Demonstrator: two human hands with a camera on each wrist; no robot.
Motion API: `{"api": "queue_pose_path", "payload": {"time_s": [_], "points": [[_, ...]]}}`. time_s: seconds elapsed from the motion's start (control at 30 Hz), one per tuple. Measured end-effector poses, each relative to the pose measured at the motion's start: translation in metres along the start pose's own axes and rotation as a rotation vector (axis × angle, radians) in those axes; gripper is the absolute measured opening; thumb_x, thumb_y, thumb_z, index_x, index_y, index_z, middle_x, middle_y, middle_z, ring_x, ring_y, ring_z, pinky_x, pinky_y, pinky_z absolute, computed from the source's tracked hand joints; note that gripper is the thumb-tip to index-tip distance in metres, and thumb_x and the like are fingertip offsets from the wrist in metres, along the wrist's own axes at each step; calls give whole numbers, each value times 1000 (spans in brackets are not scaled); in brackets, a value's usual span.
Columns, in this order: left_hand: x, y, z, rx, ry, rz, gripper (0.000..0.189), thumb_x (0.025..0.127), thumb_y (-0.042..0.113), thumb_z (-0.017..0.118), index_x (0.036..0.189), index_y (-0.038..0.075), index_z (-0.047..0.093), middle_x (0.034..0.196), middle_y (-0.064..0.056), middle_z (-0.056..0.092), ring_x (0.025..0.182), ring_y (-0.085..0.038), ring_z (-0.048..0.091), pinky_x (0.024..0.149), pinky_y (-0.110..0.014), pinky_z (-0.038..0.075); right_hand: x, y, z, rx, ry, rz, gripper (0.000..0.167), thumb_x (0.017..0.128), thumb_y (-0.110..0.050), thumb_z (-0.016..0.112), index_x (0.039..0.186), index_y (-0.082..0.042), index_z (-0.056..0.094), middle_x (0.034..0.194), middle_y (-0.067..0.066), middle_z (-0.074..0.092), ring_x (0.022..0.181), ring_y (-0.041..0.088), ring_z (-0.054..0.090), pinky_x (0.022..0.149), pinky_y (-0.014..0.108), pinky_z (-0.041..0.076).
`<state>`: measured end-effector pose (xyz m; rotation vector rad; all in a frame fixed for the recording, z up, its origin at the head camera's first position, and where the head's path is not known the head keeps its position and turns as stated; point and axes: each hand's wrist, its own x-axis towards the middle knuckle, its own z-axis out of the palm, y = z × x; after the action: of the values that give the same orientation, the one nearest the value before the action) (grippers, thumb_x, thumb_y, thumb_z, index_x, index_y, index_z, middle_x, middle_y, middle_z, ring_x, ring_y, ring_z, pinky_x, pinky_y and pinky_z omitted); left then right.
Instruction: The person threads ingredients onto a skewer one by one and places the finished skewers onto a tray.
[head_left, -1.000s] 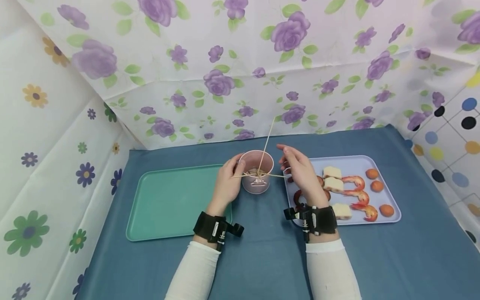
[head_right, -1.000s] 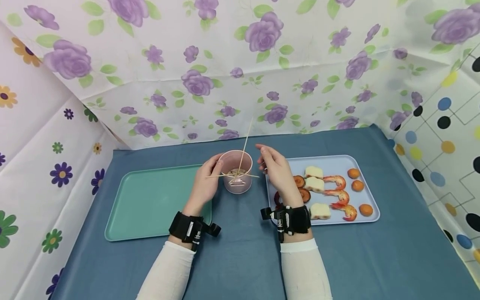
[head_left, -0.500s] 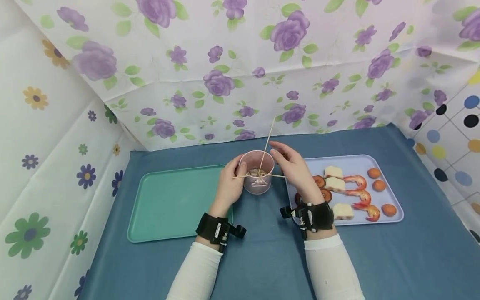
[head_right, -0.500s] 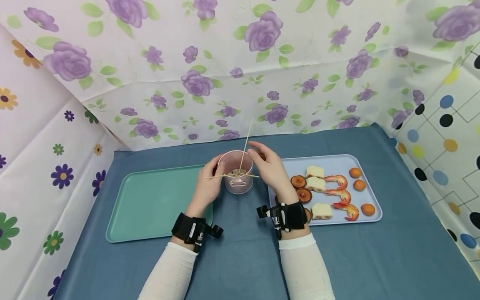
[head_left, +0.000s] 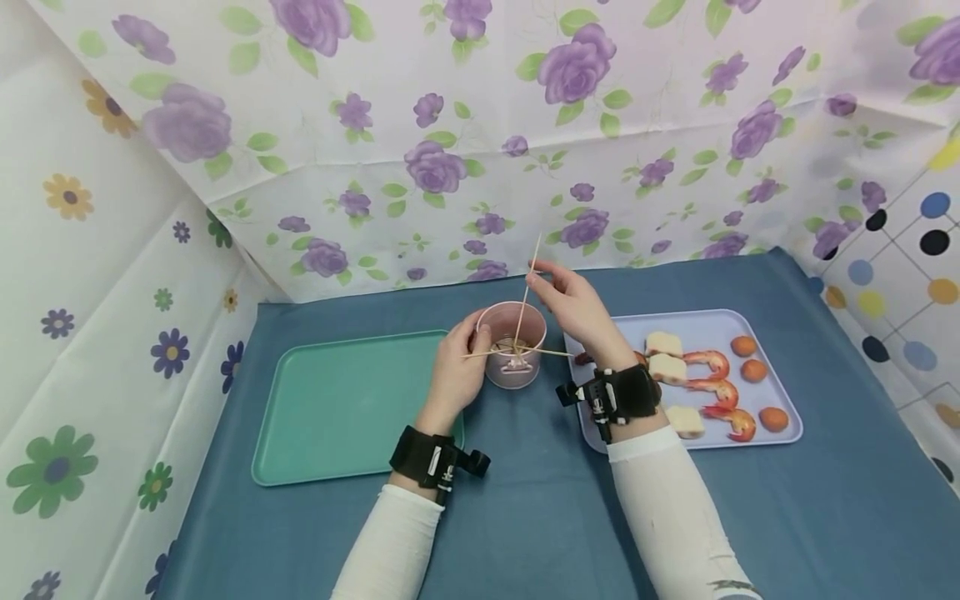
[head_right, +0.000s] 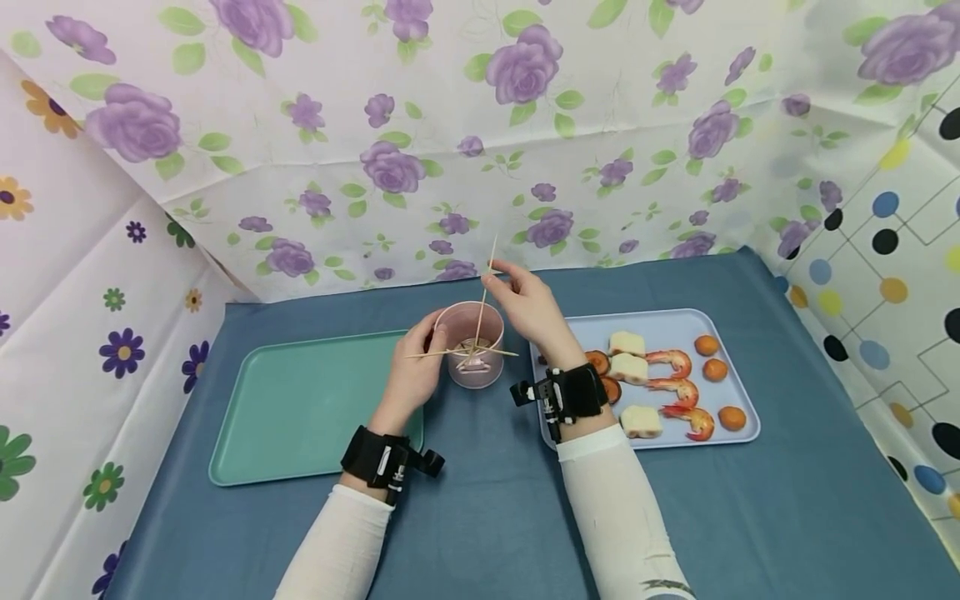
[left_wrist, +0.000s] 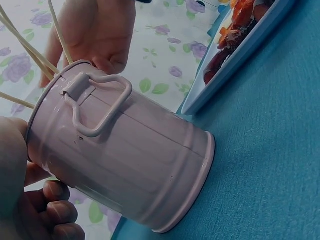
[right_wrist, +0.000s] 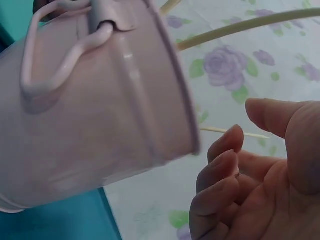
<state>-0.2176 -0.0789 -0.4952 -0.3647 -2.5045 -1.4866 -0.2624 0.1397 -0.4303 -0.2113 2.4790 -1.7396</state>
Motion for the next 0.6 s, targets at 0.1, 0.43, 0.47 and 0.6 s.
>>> {"api": "queue_pose_path", "payload": {"time_s": [0.1, 0.43, 0.47, 0.6], "points": [[1, 0, 0, 4, 0, 6, 42, 116, 29, 49, 150, 6, 61, 136, -20, 67, 122, -35, 67, 101, -52, 53, 7, 1, 1, 31, -20, 37, 59, 110, -52, 58, 161, -23, 50, 124, 25, 62, 110, 40, 57, 89, 48, 42], [1, 2, 0, -2, -9, -11, 42, 116, 28, 49, 150, 5, 60, 138, -21, 66, 125, -36, 65, 104, -53, 51, 16, 7, 5, 47, -39, 5, 53, 111, -48, 58, 152, -14, 61, 152, 10, 59, 137, 32, 56, 112, 54, 45], [0, 2, 0, -2, -9, -10, 43, 116, 28, 49, 150, 5, 60, 138, -21, 66, 125, -36, 65, 104, -53, 51, 16, 7, 5, 48, -37, -1, 52, 111, -48, 58, 150, -14, 62, 151, 10, 60, 137, 31, 56, 112, 54, 45], [0, 1, -1, -4, -8, -10, 43, 117, 28, 49, 150, 4, 60, 139, -21, 66, 126, -36, 65, 104, -53, 51, 16, 8, 8, 58, -25, -9, 50, 112, -45, 58, 148, -11, 64, 148, 12, 62, 137, 31, 57, 112, 53, 45]]}}
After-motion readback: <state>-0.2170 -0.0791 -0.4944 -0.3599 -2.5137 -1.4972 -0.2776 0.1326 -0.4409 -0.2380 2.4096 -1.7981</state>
